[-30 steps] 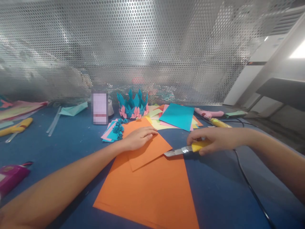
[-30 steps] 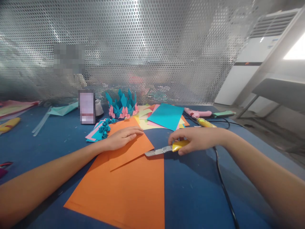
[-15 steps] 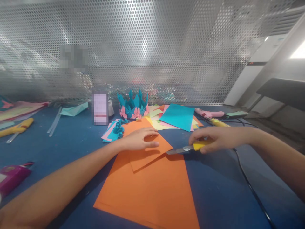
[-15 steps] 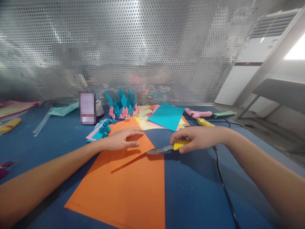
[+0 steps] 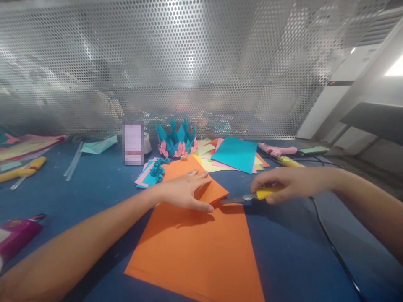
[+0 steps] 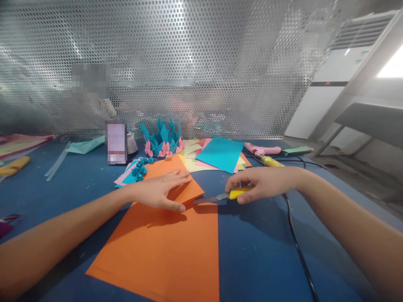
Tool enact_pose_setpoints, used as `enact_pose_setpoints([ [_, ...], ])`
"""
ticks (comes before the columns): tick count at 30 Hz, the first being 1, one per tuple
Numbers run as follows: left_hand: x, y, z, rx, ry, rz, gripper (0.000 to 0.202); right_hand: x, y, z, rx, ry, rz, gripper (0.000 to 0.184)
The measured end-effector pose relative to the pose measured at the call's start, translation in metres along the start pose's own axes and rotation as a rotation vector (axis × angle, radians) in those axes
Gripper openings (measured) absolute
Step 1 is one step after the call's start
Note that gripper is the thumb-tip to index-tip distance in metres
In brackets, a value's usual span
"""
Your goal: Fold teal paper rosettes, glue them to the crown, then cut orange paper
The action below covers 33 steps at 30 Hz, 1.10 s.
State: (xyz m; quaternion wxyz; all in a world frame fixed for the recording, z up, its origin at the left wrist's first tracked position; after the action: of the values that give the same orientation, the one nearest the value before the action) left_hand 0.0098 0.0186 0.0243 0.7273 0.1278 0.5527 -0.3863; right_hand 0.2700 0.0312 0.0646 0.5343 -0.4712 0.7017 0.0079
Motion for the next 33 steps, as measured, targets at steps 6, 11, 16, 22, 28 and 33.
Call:
enact_pose_setpoints([
  [6, -0.002, -0.001, -0.002, -0.016, -0.043, -0.038, 0.084, -0.001, 0.0, -0.004, -0.006, -0.004, -0.001, 0.039],
  [11, -0.002, 0.001, -0.002, -0.01, -0.053, -0.022, 0.079, 0.002, 0.001, -0.009, -0.009, -0.041, 0.014, 0.038],
  [16, 0.0, 0.001, -0.004, -0.016, -0.07, -0.024, 0.075, 0.011, 0.004, -0.019, 0.017, -0.111, 0.047, 0.034],
  [22, 0.0, 0.005, -0.001, 0.043, -0.064, 0.085, 0.065, 0.023, 0.011, -0.041, 0.114, -0.233, 0.148, 0.025],
  [28, 0.01, 0.013, -0.006, -0.042, 0.111, 0.267, 0.062, 0.032, 0.011, -0.058, 0.092, -0.259, 0.203, 0.018],
  [33, 0.014, 0.015, -0.008, -0.057, 0.183, 0.231, 0.064, 0.039, 0.014, -0.058, 0.122, -0.322, 0.237, 0.023],
])
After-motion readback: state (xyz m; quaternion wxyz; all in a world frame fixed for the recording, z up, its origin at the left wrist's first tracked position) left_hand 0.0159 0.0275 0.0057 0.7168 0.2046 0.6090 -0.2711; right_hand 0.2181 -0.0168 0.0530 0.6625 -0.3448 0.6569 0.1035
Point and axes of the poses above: each hand's wrist, its own y-axis towards the middle knuckle, its own x-axis out of the palm, z = x × y, the point moved 3 cm from there along y, towards the middle knuckle, and after that the axes turned 2 degrees about -z, right-handed, at the moved point
